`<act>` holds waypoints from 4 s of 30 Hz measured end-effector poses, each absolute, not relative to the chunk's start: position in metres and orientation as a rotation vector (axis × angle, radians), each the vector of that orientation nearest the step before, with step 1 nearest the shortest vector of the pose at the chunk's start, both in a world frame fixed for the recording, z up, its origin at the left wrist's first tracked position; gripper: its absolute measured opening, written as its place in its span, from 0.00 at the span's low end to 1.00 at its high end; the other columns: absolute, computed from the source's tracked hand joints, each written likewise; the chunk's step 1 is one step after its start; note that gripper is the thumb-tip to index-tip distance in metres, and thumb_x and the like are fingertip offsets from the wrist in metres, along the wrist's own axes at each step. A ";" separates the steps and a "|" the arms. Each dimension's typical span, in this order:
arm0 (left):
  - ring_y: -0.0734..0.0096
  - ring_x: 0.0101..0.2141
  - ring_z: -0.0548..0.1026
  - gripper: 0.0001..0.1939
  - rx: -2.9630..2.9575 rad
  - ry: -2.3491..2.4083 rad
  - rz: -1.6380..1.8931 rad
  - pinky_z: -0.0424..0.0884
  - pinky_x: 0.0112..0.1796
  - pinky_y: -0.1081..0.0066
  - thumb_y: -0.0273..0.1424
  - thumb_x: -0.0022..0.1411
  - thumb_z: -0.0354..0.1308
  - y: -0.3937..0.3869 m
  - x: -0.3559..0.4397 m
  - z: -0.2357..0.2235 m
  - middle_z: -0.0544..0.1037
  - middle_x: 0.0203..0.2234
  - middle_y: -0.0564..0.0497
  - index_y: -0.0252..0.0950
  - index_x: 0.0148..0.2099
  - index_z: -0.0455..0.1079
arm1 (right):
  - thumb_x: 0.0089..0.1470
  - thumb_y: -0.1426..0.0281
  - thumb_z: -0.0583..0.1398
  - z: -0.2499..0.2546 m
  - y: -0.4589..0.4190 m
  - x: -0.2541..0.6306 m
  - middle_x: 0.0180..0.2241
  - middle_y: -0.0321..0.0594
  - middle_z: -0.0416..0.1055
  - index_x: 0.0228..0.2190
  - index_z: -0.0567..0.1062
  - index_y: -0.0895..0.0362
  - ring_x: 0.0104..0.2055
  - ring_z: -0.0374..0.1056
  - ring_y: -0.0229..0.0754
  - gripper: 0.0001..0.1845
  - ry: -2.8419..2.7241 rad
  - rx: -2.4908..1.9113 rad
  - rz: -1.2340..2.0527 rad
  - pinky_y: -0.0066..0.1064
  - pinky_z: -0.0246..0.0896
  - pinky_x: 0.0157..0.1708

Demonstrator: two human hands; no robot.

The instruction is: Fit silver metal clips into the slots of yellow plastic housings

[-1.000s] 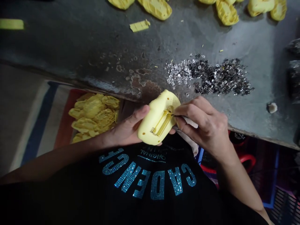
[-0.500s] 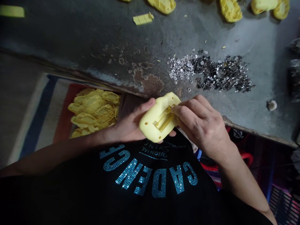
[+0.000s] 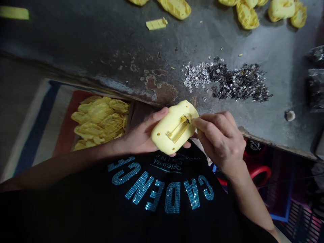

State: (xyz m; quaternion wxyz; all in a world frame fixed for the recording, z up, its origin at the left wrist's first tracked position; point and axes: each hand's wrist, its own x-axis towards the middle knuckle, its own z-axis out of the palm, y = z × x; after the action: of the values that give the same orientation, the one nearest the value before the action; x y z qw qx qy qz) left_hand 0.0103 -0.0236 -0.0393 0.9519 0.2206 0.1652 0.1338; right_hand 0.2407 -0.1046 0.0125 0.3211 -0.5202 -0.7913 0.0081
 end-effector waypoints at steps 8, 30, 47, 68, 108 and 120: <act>0.42 0.48 0.89 0.43 0.483 0.299 0.247 0.85 0.35 0.62 0.64 0.69 0.67 -0.025 0.008 -0.040 0.88 0.54 0.37 0.42 0.74 0.74 | 0.68 0.79 0.69 0.013 -0.108 0.233 0.48 0.41 0.87 0.62 0.81 0.41 0.42 0.80 0.50 0.27 -2.086 -1.358 -0.004 0.47 0.76 0.42; 0.56 0.56 0.87 0.35 0.804 0.435 0.557 0.82 0.52 0.69 0.36 0.70 0.78 -0.044 -0.012 -0.031 0.88 0.60 0.42 0.43 0.75 0.76 | 0.66 0.64 0.72 -0.003 -0.088 0.234 0.54 0.44 0.82 0.66 0.75 0.47 0.48 0.82 0.50 0.30 -1.802 -1.414 0.609 0.46 0.84 0.49; 0.60 0.46 0.92 0.17 0.731 0.534 0.671 0.86 0.46 0.72 0.35 0.62 0.83 -0.013 -0.020 -0.048 0.93 0.50 0.45 0.43 0.53 0.91 | 0.68 0.66 0.71 -0.010 -0.063 0.234 0.62 0.48 0.81 0.72 0.74 0.43 0.55 0.80 0.54 0.35 -1.843 -1.442 0.489 0.50 0.83 0.51; 0.49 0.63 0.85 0.27 0.602 0.481 0.917 0.88 0.57 0.57 0.39 0.67 0.80 -0.003 -0.037 -0.046 0.86 0.65 0.46 0.45 0.66 0.83 | 0.73 0.69 0.69 -0.035 -0.082 0.242 0.44 0.39 0.84 0.51 0.82 0.47 0.48 0.71 0.50 0.08 -2.276 -1.693 -0.227 0.45 0.54 0.48; 0.50 0.46 0.91 0.28 0.465 0.260 0.308 0.85 0.46 0.60 0.55 0.74 0.69 -0.020 -0.016 -0.039 0.91 0.48 0.42 0.41 0.63 0.80 | 0.69 0.68 0.71 0.020 -0.066 0.237 0.39 0.37 0.86 0.45 0.90 0.45 0.39 0.81 0.44 0.06 -1.689 -1.229 0.962 0.39 0.79 0.39; 0.52 0.46 0.91 0.35 0.426 0.295 0.323 0.85 0.42 0.63 0.56 0.75 0.68 -0.032 -0.006 -0.035 0.91 0.49 0.43 0.44 0.74 0.74 | 0.64 0.73 0.71 0.039 -0.059 0.236 0.34 0.29 0.80 0.39 0.79 0.51 0.32 0.74 0.33 0.07 -1.856 -1.343 0.905 0.28 0.67 0.31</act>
State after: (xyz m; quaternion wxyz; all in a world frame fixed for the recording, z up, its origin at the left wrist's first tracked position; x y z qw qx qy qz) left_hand -0.0062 -0.0316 -0.0346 0.9537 0.2099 0.1453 0.1591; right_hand 0.2365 -0.0585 0.0392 0.3326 -0.5140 -0.7106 0.3466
